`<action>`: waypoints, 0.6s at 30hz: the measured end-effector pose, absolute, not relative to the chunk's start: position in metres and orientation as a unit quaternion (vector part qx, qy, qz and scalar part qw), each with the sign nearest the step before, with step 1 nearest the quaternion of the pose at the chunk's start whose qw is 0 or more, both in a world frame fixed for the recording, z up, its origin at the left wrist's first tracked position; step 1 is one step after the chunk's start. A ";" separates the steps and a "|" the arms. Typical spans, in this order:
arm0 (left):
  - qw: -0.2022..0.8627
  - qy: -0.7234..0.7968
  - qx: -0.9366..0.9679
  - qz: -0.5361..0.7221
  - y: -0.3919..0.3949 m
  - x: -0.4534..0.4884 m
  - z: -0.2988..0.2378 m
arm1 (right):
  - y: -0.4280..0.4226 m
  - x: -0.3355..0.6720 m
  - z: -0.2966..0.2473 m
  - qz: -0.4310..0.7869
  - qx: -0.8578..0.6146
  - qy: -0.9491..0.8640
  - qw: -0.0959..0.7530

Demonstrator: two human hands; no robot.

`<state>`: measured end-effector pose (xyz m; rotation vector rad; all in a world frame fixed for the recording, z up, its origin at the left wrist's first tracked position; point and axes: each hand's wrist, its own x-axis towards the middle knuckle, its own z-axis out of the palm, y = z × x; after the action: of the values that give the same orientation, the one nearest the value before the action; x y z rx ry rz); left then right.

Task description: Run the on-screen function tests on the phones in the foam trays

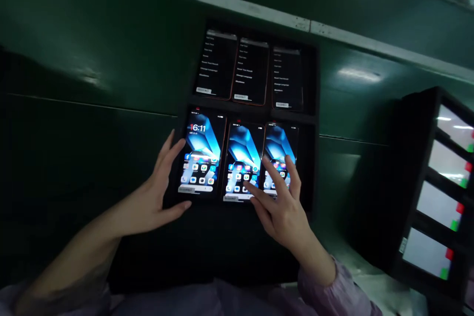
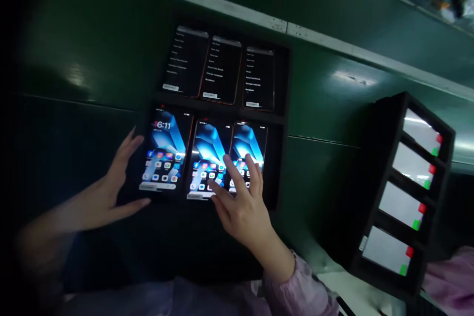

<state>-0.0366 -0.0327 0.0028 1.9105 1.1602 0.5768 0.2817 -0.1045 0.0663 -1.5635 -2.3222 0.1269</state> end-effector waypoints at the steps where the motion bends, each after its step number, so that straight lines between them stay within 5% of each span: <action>1: 0.391 0.466 0.762 0.221 -0.034 -0.037 0.005 | -0.104 0.280 0.066 0.045 -0.559 -0.812 0.162; 18: 0.354 0.575 0.698 0.236 -0.037 -0.017 0.008 | -0.110 0.314 0.078 0.107 -0.573 -0.762 0.282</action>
<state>-0.0169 -0.0367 0.0079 1.8047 1.4871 0.6109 0.3140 -0.1099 0.0783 -1.5344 -2.0415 0.2871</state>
